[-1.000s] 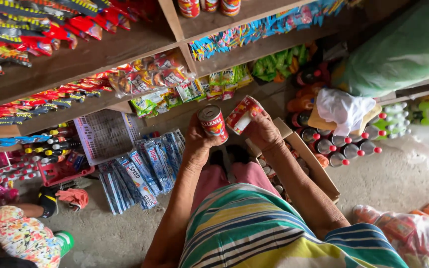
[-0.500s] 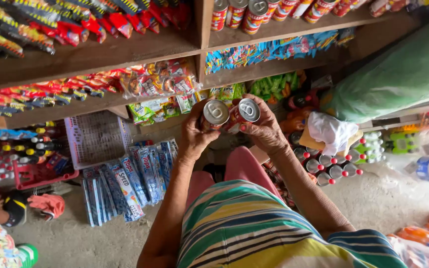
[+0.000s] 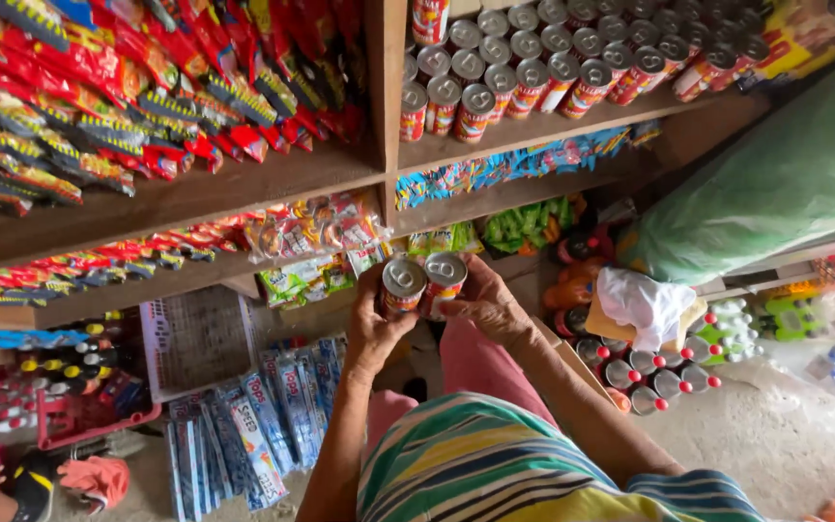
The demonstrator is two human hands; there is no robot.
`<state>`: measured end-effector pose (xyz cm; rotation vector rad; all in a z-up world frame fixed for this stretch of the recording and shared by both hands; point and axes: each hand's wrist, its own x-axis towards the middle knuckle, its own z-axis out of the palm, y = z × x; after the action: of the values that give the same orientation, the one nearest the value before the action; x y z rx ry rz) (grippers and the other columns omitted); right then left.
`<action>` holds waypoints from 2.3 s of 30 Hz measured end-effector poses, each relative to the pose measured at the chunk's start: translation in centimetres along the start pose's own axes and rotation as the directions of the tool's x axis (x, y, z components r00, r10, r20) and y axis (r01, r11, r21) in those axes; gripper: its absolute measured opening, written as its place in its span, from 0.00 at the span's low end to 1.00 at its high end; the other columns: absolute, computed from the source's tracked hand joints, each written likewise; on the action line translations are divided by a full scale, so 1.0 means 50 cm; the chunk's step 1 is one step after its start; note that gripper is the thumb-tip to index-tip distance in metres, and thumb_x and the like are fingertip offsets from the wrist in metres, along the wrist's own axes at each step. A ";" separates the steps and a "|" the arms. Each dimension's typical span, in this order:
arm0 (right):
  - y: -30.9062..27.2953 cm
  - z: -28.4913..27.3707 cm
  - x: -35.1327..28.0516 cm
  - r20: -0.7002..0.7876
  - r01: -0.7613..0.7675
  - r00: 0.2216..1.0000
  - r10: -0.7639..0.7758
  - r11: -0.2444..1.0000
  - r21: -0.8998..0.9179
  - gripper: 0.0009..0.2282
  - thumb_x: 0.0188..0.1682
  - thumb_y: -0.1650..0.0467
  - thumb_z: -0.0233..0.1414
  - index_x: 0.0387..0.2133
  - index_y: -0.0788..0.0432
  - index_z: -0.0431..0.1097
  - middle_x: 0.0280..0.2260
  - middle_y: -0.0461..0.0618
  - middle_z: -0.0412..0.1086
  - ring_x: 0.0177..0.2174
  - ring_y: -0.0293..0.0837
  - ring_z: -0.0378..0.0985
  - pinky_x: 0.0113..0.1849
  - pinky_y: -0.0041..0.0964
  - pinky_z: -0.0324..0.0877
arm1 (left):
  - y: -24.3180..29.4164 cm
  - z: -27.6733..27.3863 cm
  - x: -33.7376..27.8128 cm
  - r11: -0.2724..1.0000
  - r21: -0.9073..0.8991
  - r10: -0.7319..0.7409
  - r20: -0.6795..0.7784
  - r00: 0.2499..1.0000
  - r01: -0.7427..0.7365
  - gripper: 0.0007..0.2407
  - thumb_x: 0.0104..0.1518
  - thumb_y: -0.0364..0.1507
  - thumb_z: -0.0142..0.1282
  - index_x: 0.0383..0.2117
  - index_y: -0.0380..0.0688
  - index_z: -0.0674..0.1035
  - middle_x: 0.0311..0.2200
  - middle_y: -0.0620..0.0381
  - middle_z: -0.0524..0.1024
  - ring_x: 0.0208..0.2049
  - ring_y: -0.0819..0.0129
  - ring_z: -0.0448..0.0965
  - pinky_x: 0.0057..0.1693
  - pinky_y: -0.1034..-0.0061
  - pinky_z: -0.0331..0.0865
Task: Stocking canned goods from a cardboard box onto store shelves.
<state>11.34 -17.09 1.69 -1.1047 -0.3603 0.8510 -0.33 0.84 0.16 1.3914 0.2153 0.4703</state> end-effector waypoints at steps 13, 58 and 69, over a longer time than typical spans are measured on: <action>-0.158 -0.181 0.145 -0.125 0.062 0.989 -0.077 0.991 -0.120 0.30 0.36 0.77 0.66 0.55 0.57 0.65 0.53 0.41 0.71 0.54 0.38 0.72 0.51 0.42 0.75 | -0.037 0.159 0.257 0.894 0.420 0.195 -0.056 0.979 -0.154 0.31 0.39 0.22 0.74 0.56 0.42 0.77 0.53 0.50 0.77 0.55 0.59 0.76 0.62 0.65 0.69; -0.108 -0.693 0.708 -0.039 0.038 0.797 -0.602 0.114 -0.993 0.17 0.51 0.65 0.56 0.53 0.52 0.72 0.52 0.51 0.74 0.54 0.52 0.74 0.56 0.51 0.68 | -0.392 0.322 0.728 0.502 0.834 0.452 -0.025 0.891 -0.231 0.10 0.59 0.29 0.59 0.45 0.45 0.80 0.45 0.50 0.79 0.48 0.53 0.77 0.54 0.60 0.71; -0.302 -0.352 0.537 -0.262 0.286 0.618 -0.742 0.522 -0.804 0.11 0.48 0.74 0.62 0.42 0.63 0.71 0.41 0.53 0.76 0.42 0.44 0.80 0.44 0.38 0.75 | -0.019 0.341 0.531 0.715 0.631 0.401 -0.020 0.916 -0.300 0.14 0.56 0.22 0.63 0.49 0.39 0.78 0.48 0.45 0.78 0.51 0.49 0.79 0.59 0.61 0.72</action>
<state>46.19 -10.78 3.54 -1.7676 -0.4898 -0.3090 30.56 -2.78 5.65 2.0679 0.2431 0.8876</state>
